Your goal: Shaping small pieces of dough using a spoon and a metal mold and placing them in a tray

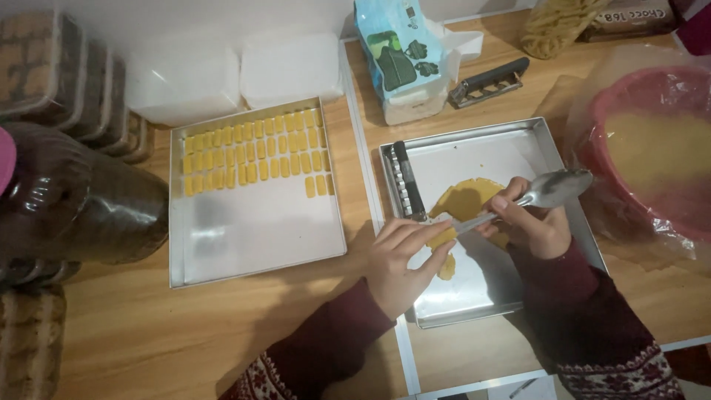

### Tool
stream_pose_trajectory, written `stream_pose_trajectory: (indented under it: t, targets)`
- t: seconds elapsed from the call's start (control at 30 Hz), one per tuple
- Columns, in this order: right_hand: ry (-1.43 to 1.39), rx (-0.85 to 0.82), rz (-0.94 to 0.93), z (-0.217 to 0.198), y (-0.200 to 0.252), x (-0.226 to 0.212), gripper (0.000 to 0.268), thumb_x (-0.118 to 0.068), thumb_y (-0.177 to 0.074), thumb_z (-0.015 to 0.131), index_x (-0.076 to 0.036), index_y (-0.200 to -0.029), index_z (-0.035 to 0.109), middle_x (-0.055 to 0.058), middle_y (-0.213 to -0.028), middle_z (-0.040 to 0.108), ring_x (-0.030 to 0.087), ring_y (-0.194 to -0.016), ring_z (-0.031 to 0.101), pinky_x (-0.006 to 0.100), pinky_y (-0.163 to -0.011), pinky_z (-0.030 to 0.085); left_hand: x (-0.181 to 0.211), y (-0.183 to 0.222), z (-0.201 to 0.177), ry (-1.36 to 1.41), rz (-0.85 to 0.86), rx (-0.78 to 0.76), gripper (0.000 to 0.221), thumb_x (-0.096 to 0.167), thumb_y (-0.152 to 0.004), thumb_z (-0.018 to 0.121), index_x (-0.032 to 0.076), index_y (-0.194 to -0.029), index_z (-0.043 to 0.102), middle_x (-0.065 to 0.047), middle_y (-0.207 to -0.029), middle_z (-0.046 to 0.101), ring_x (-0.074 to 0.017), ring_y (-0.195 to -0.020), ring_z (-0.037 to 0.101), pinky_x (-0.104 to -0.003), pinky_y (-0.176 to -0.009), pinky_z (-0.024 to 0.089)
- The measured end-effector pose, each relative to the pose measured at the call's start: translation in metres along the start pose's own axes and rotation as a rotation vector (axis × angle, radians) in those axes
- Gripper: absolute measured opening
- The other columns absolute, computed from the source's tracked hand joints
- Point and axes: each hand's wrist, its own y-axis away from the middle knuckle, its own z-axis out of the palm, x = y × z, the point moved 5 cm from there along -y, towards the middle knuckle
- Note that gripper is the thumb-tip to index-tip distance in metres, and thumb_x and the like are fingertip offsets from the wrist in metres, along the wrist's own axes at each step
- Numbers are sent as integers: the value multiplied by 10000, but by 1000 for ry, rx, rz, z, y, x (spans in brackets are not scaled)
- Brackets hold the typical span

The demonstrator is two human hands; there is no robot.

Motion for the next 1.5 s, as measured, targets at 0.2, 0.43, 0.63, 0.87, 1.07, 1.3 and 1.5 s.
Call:
stream_pose_trajectory:
  t: [0.2,0.43,0.63,0.87,1.07,1.3,1.5]
  targets:
    - [7,-50,-42,12,1,-8,162,-72,-952,670,28,-842,604,278,-793,716,327,-657,774,411,-577,688,-6,4,1,33,-14,70,327,92,-813,851,111,-1129,772,-71,-860,759,-217,-830,709,-325,-735,602]
    - [-14,-128,-71,8,0,-3,121,-42,-926,674,40,-844,638,289,-779,736,347,-625,790,448,-559,695,-12,8,3,65,3,89,391,106,-786,870,94,-1162,763,-95,-853,762,-223,-800,693,-336,-717,595]
    - [-39,-13,63,-1,2,-2,233,-119,-997,615,14,-807,607,227,-753,675,308,-569,700,384,-543,631,-20,24,15,104,67,-50,523,221,-835,852,83,-1305,668,-118,-962,753,-252,-910,657,-369,-806,572]
    - [34,-62,281,0,7,-3,329,-236,-1025,586,-31,-767,579,172,-725,648,295,-500,649,353,-494,543,-20,36,29,119,88,-203,581,333,-848,858,124,-1343,637,-30,-1030,760,-202,-909,564,-332,-794,502]
    - [96,-221,255,12,2,-9,286,-224,-986,622,-44,-769,570,145,-676,666,261,-469,665,327,-417,589,-11,29,26,124,217,-208,451,310,-835,892,115,-1209,729,-45,-896,752,-197,-869,594,-323,-784,498]
    - [154,-241,228,12,4,-8,300,-221,-1001,577,-44,-763,539,152,-671,657,279,-440,656,329,-416,572,-16,32,28,122,148,-251,585,454,-807,859,171,-1287,681,-23,-919,718,-192,-882,578,-337,-773,481]
    - [125,-280,236,11,4,-5,280,-223,-1016,567,-50,-796,571,141,-700,679,248,-470,660,321,-438,590,-16,33,28,161,126,-236,437,407,-798,869,181,-1147,735,-23,-860,688,-183,-845,590,-323,-732,488]
